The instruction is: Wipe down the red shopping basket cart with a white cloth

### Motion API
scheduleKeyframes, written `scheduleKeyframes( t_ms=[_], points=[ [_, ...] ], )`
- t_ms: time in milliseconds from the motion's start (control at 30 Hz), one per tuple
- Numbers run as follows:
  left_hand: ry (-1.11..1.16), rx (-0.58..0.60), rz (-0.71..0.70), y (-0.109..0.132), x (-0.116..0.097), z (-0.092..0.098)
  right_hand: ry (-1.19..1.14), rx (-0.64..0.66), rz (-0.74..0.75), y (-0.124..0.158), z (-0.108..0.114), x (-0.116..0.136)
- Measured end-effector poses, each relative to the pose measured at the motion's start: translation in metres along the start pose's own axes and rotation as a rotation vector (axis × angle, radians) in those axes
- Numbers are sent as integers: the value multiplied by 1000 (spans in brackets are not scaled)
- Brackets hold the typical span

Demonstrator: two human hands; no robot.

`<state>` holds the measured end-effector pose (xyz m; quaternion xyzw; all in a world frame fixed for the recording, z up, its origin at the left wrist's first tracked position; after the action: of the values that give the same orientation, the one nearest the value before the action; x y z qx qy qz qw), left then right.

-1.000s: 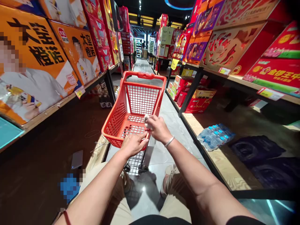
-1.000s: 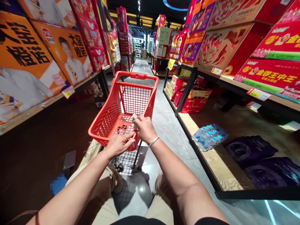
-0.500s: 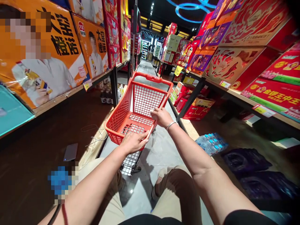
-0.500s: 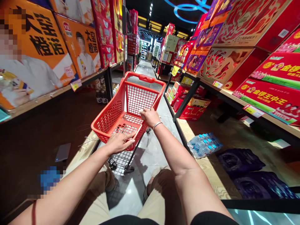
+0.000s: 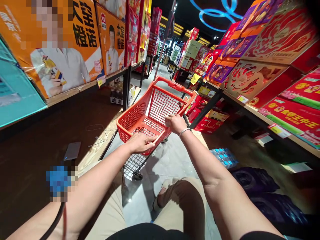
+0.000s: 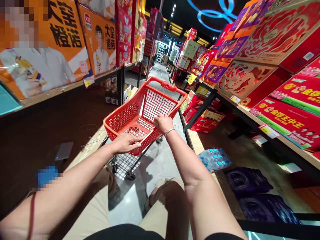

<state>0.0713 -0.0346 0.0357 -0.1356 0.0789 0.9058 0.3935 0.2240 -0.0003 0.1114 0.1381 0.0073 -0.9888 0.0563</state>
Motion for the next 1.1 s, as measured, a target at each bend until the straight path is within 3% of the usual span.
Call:
scheduleKeyframes(
  t_ms=[133,267,467,567,633,700,767,833,1000,1067,1100],
  points=[
    [54,-63,-69,4,11,7,73,-4,100,10,1,27],
    [99,-160,-156,14,6,16,75,46,198,14,8,47],
    [30,-115,79,27,4,15,76,163,294,10,18,50],
    [-31,-61,123,28,9,10,109,181,272,7,19,27],
    [-62,-49,119,27,13,9,152,175,132,6,16,-7],
    [-78,-50,101,26,15,9,154,102,-49,9,16,-40],
    [-82,-50,82,23,15,9,96,-21,-158,20,13,-53],
    [-97,-51,73,19,12,7,6,-133,-155,33,3,-38],
    [-85,-118,43,11,4,4,-207,-396,77,70,-25,45],
    [-46,-134,17,10,4,5,-230,-424,145,77,-34,51],
    [-28,-135,2,11,5,5,-229,-416,144,78,-38,41]
  ],
)
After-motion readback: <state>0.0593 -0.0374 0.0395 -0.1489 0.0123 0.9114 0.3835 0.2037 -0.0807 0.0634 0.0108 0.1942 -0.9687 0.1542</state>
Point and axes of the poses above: each hand's wrist, its own y-axis away from the middle knuckle, its own z-axis out of the back of the hand, x = y × z, the point moved 9 cm from there along -y, towards the middle knuckle, and after that the axes turned 5 degrees about x, right-handed, at the moved point
